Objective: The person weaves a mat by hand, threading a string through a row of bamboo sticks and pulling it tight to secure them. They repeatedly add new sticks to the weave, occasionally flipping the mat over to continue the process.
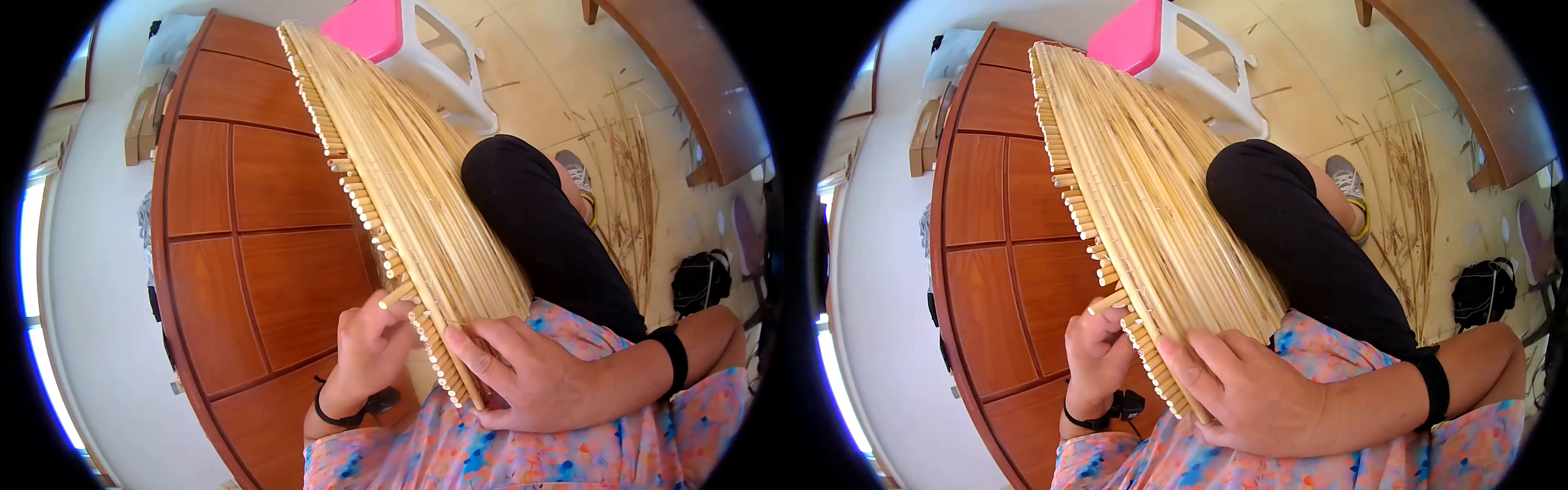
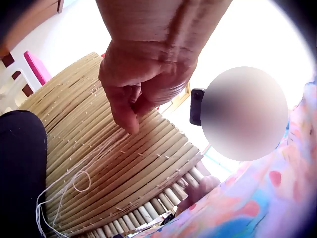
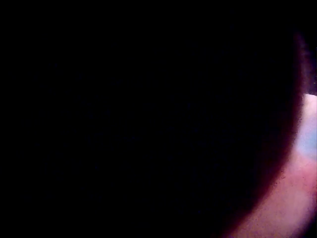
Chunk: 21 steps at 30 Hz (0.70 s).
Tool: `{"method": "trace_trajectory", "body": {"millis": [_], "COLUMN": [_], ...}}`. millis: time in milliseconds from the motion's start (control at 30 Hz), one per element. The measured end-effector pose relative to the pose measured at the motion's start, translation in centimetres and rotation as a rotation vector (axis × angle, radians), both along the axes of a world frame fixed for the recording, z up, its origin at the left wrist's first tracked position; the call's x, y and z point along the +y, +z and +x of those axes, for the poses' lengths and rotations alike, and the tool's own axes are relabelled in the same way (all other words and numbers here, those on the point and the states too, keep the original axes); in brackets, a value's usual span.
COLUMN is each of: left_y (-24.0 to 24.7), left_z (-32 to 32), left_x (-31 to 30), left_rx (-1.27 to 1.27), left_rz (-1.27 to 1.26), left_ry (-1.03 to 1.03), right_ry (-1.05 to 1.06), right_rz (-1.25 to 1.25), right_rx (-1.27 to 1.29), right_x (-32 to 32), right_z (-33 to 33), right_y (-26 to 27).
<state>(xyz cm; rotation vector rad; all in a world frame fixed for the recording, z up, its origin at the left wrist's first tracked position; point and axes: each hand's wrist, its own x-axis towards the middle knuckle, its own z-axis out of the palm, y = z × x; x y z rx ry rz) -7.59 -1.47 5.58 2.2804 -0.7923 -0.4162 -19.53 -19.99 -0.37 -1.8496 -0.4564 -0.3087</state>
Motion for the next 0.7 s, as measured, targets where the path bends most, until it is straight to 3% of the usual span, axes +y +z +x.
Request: {"method": "trace_trajectory", "body": {"millis": [133, 400, 433, 467, 500, 533, 567, 667, 700], "left_y": [0.4, 2.4, 3.0, 2.8, 3.6, 4.4, 4.1, 2.8, 1.9], "left_z": [-0.8, -0.9, -0.3, 1.2, 2.3, 3.9, 5.5, 8.8, 9.2], "left_x": [-0.3, -0.9, -0.8, 0.2, -0.9, -1.7, -1.7, -4.3, -4.7], "left_rx": [0.089, 0.276, 0.228, 0.025, 0.008, -0.073, -0.07, 0.284, 0.305], "left_rz": [0.06, -0.1, -0.016, 0.043, -0.124, -0.125, -0.166, -0.209, -0.191], "left_ry": [0.118, 0.085, 0.14, 0.176, 0.378, 0.46, 0.423, 0.42, 0.268], "right_ry": [0.015, 0.041, 0.035, 0.029, 0.021, 0.016, 0.015, 0.01, 0.006], "right_rz": [-0.034, -0.082, -0.095, -0.107, -0.116, -0.116, -0.119, -0.152, -0.166], "right_rx": [-0.03, 0.014, 0.013, 0.012, 0.013, 0.021, 0.029, 0.044, 0.046], "right_x": [-0.1, -0.4, -0.4, -0.2, -0.1, 0.1, 0.2, 0.7, 0.9], "right_z": [0.1, 0.2, 0.1, 0.0, 0.0, -0.1, -0.3, -0.6, -0.6], "right_y": [0.0, 1.1, 1.2, 1.1, 1.1, 1.1, 1.2, 1.2, 1.2]}}
